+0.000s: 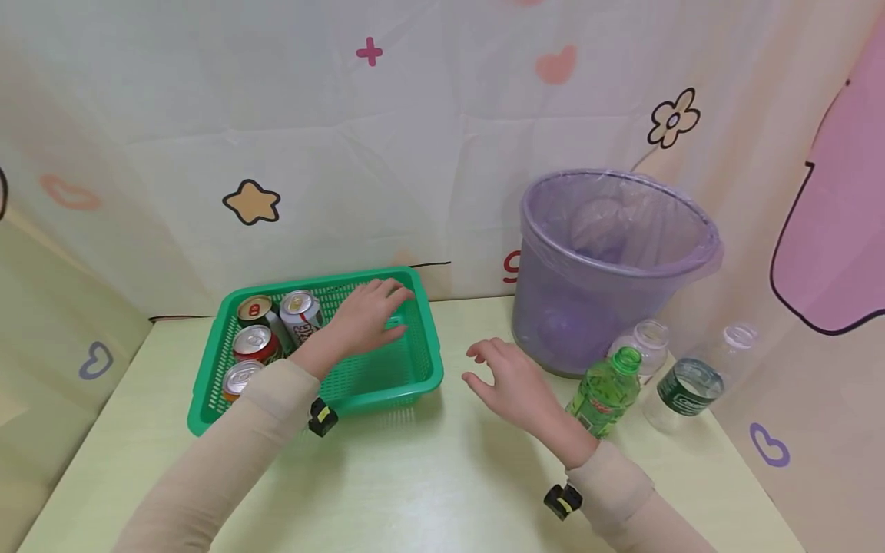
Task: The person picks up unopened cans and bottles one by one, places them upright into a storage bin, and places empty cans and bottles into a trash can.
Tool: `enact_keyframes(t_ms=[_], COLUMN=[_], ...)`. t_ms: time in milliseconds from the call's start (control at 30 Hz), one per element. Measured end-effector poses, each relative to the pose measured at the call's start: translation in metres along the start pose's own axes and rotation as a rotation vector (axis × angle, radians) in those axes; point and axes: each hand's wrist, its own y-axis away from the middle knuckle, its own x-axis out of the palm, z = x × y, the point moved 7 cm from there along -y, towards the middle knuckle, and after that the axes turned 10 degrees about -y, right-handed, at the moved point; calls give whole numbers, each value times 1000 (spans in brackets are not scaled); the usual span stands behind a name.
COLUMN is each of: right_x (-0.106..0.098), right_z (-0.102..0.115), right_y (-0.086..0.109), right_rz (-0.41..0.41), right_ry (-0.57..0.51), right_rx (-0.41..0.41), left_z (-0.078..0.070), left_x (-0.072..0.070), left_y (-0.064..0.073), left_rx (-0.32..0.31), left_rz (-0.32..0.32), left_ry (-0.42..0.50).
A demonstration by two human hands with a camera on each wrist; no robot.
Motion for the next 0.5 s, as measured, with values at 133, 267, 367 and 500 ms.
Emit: enact_keyframes(t_ms=[133, 267, 367, 500], right_x=[-11, -24, -35, -48], right_z=[1, 0, -3, -5], right_y=[6, 13, 20, 28], right_rz=[-11, -48, -90, -141], right_ry=[33, 54, 65, 72], right_rx=[-10, -27, -25, -17], left_z=[-8, -16, -22, -30], left_x=[-6, -14, -22, -33], left_y=[-9, -21, -31, -43], left_rx=[12, 13, 10, -4], left_rz=[-15, -36, -43, -43], left_ry=[3, 30, 54, 104])
